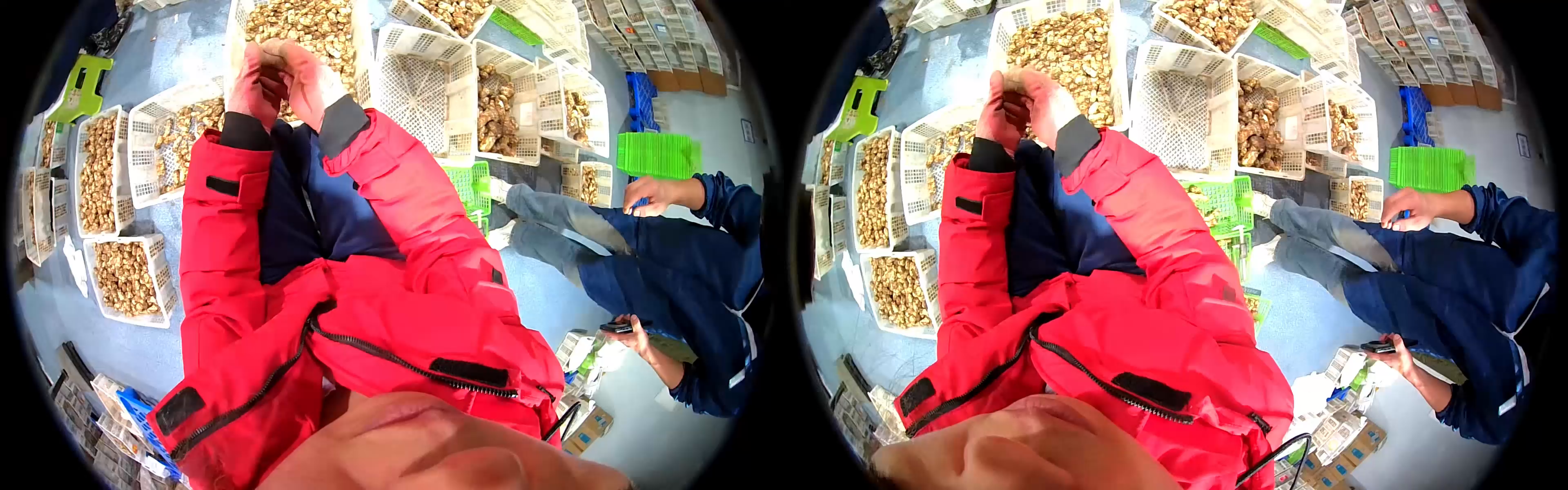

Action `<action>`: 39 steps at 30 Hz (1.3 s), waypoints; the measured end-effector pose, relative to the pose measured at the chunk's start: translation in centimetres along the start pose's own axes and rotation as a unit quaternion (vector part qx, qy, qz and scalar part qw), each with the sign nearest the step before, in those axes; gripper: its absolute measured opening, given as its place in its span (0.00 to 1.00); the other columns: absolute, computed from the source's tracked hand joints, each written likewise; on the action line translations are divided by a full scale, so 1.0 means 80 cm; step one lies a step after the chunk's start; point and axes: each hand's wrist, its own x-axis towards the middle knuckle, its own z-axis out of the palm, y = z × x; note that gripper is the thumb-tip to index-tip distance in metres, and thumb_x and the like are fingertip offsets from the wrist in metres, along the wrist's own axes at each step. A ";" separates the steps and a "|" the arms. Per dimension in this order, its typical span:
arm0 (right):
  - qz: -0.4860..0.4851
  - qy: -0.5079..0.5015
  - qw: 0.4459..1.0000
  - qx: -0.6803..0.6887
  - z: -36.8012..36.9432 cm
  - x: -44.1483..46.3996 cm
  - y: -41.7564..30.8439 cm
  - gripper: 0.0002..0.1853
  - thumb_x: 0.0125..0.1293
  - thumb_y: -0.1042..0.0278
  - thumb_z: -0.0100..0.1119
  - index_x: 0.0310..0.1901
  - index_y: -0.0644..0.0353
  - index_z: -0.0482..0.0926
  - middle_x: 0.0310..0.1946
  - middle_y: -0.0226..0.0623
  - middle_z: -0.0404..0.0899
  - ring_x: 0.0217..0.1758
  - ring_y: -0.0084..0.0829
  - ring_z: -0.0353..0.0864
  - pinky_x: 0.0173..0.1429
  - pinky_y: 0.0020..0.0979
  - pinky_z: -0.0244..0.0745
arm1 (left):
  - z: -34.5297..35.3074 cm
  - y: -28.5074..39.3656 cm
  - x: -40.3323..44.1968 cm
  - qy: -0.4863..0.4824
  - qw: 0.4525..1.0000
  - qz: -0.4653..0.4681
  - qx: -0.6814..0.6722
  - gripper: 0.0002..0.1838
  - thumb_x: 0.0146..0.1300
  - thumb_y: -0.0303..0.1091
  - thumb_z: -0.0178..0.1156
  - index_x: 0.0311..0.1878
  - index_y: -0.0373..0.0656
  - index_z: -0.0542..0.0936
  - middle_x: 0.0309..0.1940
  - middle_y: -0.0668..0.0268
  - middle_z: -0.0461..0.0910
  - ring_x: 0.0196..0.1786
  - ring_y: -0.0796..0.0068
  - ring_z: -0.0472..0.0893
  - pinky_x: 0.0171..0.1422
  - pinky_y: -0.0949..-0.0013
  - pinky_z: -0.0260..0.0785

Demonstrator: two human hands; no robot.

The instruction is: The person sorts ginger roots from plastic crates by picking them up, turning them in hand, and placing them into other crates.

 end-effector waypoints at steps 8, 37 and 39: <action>0.145 0.036 0.987 0.053 0.013 -0.002 -0.018 0.14 0.65 0.60 0.49 0.48 0.59 0.74 0.38 0.28 0.76 0.43 0.22 0.74 0.47 0.24 0.68 | 0.022 -0.015 -0.015 0.046 0.968 0.102 0.222 0.27 0.66 0.55 0.41 0.47 0.39 0.76 0.26 0.68 0.79 0.22 0.77 0.76 0.24 0.75 0.68; 0.159 -0.043 0.986 0.019 -0.010 0.008 -0.001 0.15 0.69 0.59 0.40 0.48 0.58 0.71 0.42 0.31 0.75 0.46 0.23 0.73 0.54 0.25 0.65 | 0.013 -0.009 -0.013 -0.051 0.981 0.065 0.176 0.27 0.64 0.55 0.44 0.50 0.40 0.74 0.43 0.64 0.79 0.44 0.70 0.79 0.50 0.68 0.70; 0.124 0.023 0.991 0.040 -0.010 0.004 0.004 0.19 0.69 0.57 0.39 0.49 0.64 0.70 0.43 0.37 0.76 0.45 0.30 0.75 0.53 0.29 0.68 | -0.053 0.016 0.023 -0.188 0.967 0.005 0.169 0.27 0.64 0.55 0.44 0.50 0.41 0.75 0.41 0.65 0.80 0.43 0.71 0.79 0.50 0.68 0.70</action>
